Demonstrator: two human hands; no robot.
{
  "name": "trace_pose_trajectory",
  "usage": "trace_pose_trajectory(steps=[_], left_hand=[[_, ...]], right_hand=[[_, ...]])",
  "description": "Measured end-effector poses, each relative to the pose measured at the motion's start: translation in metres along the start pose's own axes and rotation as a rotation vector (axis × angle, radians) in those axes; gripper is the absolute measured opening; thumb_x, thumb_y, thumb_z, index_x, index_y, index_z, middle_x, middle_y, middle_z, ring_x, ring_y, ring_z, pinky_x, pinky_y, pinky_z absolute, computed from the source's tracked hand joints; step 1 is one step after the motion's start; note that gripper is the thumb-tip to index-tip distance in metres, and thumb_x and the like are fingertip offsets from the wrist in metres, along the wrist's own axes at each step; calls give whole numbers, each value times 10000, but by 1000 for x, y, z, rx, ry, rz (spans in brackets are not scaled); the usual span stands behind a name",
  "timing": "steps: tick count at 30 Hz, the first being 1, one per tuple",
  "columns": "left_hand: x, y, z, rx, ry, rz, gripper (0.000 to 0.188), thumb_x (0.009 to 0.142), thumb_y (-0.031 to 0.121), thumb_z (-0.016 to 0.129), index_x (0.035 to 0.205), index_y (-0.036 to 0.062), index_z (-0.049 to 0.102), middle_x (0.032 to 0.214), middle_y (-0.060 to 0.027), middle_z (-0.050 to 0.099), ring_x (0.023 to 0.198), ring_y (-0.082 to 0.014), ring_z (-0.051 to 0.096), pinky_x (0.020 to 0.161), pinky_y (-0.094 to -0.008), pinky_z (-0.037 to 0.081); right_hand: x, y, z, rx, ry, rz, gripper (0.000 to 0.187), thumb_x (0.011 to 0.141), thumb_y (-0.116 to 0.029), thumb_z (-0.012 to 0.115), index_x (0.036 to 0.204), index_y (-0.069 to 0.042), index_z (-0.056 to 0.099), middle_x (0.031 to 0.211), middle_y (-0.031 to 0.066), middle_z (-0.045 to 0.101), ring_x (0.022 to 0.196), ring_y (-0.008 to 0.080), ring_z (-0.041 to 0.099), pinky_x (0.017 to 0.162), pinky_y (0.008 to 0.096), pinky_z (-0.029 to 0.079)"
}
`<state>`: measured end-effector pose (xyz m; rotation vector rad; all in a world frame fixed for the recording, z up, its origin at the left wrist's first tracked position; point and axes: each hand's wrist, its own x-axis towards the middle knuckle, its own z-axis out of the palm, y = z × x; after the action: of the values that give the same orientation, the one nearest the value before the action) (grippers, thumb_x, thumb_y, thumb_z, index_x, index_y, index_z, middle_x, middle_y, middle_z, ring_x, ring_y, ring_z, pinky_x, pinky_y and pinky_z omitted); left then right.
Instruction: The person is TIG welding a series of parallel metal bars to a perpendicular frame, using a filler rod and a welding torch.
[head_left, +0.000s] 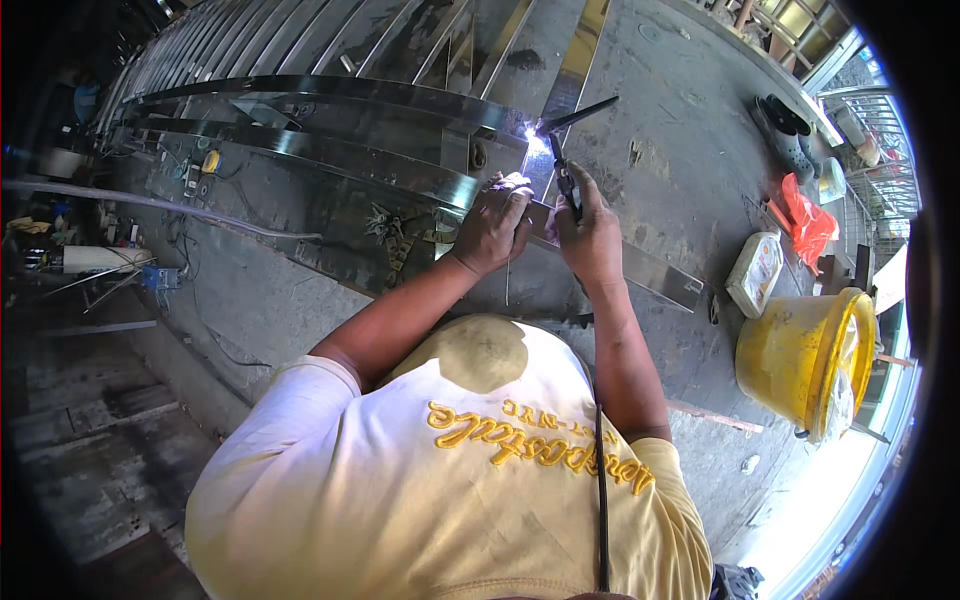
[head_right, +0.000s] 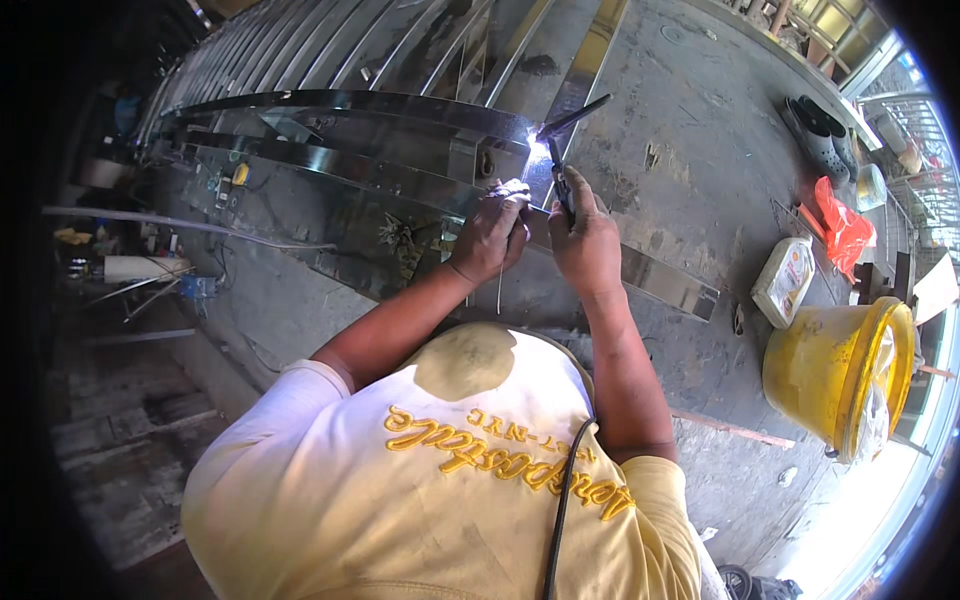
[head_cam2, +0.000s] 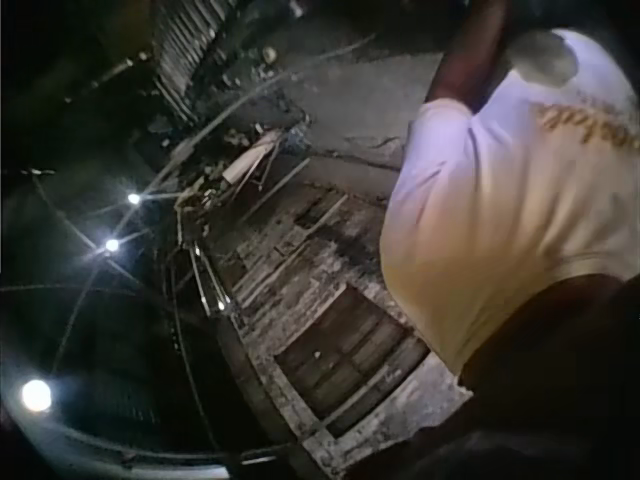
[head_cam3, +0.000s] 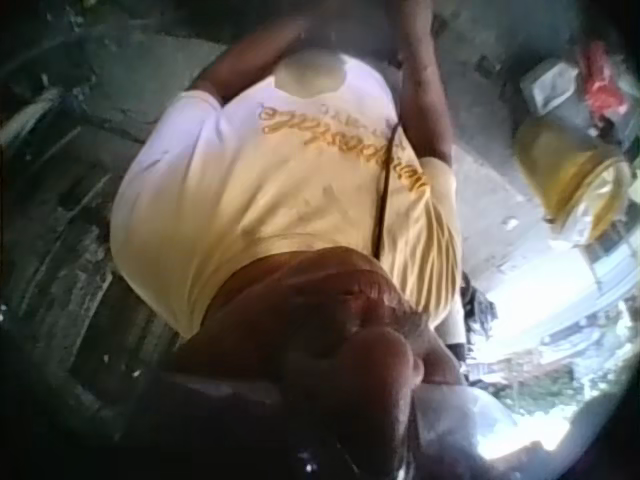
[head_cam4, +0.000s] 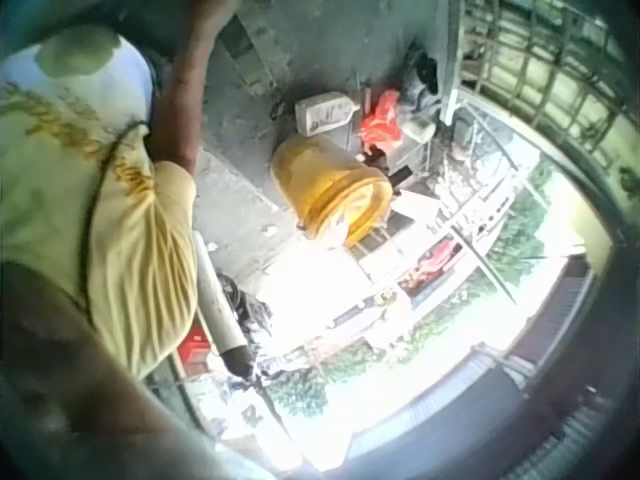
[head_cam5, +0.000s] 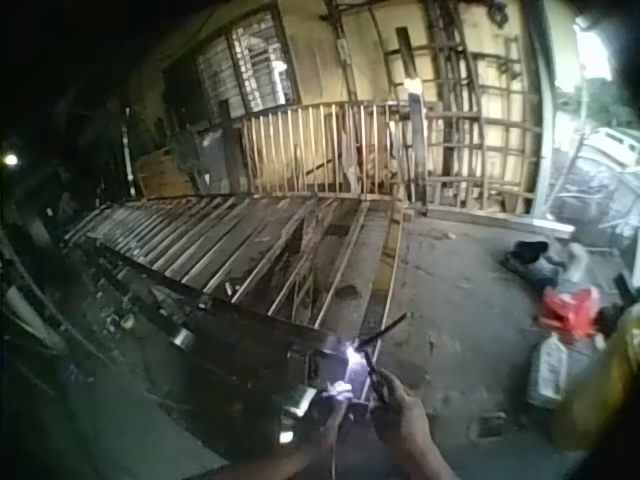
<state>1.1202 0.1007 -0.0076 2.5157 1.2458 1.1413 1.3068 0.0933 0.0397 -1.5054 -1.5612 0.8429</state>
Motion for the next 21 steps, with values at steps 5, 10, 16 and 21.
trace_pose_trajectory(steps=[5, 10, 16, 21], left_hand=[[-1, -1, 2, -23, -47, -52, 390, 837, 113, 653, 1204, 11, 569, 1218, -215, 608, 1196, -394, 573, 1133, -517, 392], [2, 0, 0, -25, 5, 3, 463, 805, 42, 642, 1255, -19, 547, 1204, -252, 613, 1153, -434, 596, 1132, -547, 389], [5, 3, -2, -29, 35, 1, 449, 812, 37, 631, 1250, -23, 552, 1194, -234, 621, 1134, -424, 605, 1104, -546, 413], [-7, -4, 4, 27, -39, -31, 423, 832, 88, 631, 1238, -6, 558, 1167, -209, 623, 1145, -397, 594, 1105, -533, 414]], right_hand=[[1, 4, 2, 25, -33, 26, 495, 936, -137, 624, 1421, -105, 528, 1134, 264, 682, 1025, 427, 688, 842, 463, 551], [-1, -1, 2, -6, 38, -16, 480, 935, -121, 626, 1407, -101, 536, 1130, 266, 682, 1000, 440, 688, 819, 473, 555], [-1, -1, 1, -42, 11, -5, 470, 934, -106, 618, 1399, -104, 550, 1123, 267, 682, 986, 440, 691, 813, 470, 552], [-1, 3, 2, 28, -14, 14, 493, 932, -119, 615, 1420, -116, 539, 1126, 253, 687, 1006, 413, 696, 846, 458, 549]])
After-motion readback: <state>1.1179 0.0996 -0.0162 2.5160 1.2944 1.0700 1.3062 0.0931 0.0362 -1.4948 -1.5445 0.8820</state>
